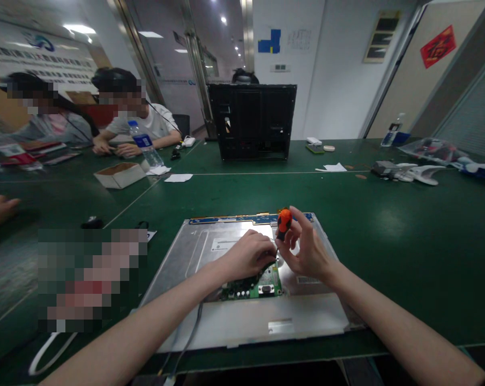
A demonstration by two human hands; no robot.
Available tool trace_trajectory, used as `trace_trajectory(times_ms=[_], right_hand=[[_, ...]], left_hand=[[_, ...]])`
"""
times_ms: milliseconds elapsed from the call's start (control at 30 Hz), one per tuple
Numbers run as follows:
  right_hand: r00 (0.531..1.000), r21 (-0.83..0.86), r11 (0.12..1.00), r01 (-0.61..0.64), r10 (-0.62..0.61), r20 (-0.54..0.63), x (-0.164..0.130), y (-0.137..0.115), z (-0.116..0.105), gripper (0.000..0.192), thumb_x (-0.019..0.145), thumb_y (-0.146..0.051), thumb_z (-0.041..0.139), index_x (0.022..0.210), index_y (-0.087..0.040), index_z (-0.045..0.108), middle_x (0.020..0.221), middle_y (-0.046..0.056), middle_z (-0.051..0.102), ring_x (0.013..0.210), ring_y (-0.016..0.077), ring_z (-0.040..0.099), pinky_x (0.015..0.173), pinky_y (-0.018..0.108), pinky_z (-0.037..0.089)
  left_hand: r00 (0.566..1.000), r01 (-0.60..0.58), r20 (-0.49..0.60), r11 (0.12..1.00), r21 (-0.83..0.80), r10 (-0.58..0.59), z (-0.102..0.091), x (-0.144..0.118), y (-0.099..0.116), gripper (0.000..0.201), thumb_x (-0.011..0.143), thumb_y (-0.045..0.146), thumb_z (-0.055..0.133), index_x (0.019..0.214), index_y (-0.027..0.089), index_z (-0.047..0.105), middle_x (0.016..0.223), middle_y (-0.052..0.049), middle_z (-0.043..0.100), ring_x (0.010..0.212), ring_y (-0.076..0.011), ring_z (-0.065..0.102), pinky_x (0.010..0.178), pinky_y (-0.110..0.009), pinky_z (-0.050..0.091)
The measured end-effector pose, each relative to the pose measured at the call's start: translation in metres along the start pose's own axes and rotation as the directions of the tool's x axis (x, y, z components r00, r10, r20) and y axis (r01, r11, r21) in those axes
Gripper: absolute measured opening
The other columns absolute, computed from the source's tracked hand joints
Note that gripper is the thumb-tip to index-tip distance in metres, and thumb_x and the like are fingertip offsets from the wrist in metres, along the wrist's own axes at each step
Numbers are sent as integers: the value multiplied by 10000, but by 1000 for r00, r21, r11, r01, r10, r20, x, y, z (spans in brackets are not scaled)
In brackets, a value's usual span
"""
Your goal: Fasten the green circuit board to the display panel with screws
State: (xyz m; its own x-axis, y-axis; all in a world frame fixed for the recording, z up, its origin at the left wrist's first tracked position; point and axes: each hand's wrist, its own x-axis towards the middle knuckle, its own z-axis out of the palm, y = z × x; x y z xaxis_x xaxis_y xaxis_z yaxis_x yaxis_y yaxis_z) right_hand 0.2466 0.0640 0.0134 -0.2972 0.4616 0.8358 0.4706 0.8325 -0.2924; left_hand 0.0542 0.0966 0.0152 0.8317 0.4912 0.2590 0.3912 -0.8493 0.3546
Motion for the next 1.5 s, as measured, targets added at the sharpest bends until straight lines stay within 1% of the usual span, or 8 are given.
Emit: trace_trajectory(times_ms=[167, 367, 633, 800, 967, 1167, 1333, 1500], right_hand=[[1000, -37, 999, 10, -11, -17, 0, 3, 0, 776, 915, -209, 551, 1538, -251, 89, 702, -55, 532, 463, 103, 502, 392, 202, 399], [1000, -89, 996, 9, -10, -4, 1, 3, -3, 730, 932, -282, 556, 1531, -246, 141, 689, -53, 539, 469, 105, 514, 404, 201, 402], [1000, -50, 999, 1, 0, 12, 4, -2, -5, 773, 889, -134, 501, 1546, -214, 101, 795, 6, 623, 468, 93, 508, 392, 201, 419], [1000, -43, 999, -17, 18, 7, 4, -3, -4, 767, 890, -132, 509, 1543, -220, 115, 802, 6, 635, 453, 82, 505, 384, 190, 414], [999, -67, 997, 34, -36, -30, 1, 0, -2, 740, 911, -196, 552, 1532, -233, 151, 722, -33, 583, 479, 108, 540, 395, 200, 430], [999, -119, 992, 50, -52, -12, 0, 3, -3, 709, 957, -303, 543, 1542, -242, 147, 711, -33, 599, 485, 112, 569, 407, 202, 453], [999, -100, 994, 37, -37, 4, 2, -1, -5, 734, 924, -196, 523, 1547, -194, 135, 772, 4, 650, 480, 108, 562, 398, 211, 446], [998, -87, 994, 62, -63, -7, 2, -2, -5, 740, 882, -138, 524, 1535, -187, 180, 812, 19, 675, 513, 122, 597, 413, 229, 474]], left_hand=[[1000, -6, -3, 1000, -12, 6, 0, 0, -1, 72, 885, 142, 580, 876, 175, 643, 848, -25, 707, 802, -169, 647, 839, -334, 427], [1000, -21, -11, 999, -30, 21, -1, 0, -1, 65, 878, 128, 606, 892, 183, 638, 858, -20, 710, 827, -178, 653, 842, -336, 425], [1000, -6, 19, 1000, -14, 6, -1, 0, 0, 48, 887, 125, 612, 868, 164, 632, 821, -16, 687, 776, -167, 633, 809, -326, 408], [1000, -12, 12, 1000, -21, 12, -1, -1, 0, 58, 893, 130, 597, 884, 167, 641, 827, -19, 694, 782, -167, 636, 809, -326, 411], [1000, -9, 0, 1000, -18, 9, 0, -1, -1, 69, 890, 128, 595, 888, 174, 646, 860, -23, 711, 822, -174, 654, 828, -331, 418], [999, -35, -4, 999, -39, 35, -1, -1, -2, 124, 876, 103, 609, 946, 194, 657, 858, -5, 708, 817, -163, 654, 844, -328, 416], [1000, -17, -1, 1000, -14, 17, -1, 0, -1, 55, 879, 131, 603, 865, 172, 638, 826, -13, 696, 775, -161, 637, 822, -329, 419], [1000, -11, 10, 1000, -16, 12, -1, 0, 1, 73, 893, 151, 573, 865, 169, 638, 852, -30, 704, 805, -172, 641, 847, -341, 426]])
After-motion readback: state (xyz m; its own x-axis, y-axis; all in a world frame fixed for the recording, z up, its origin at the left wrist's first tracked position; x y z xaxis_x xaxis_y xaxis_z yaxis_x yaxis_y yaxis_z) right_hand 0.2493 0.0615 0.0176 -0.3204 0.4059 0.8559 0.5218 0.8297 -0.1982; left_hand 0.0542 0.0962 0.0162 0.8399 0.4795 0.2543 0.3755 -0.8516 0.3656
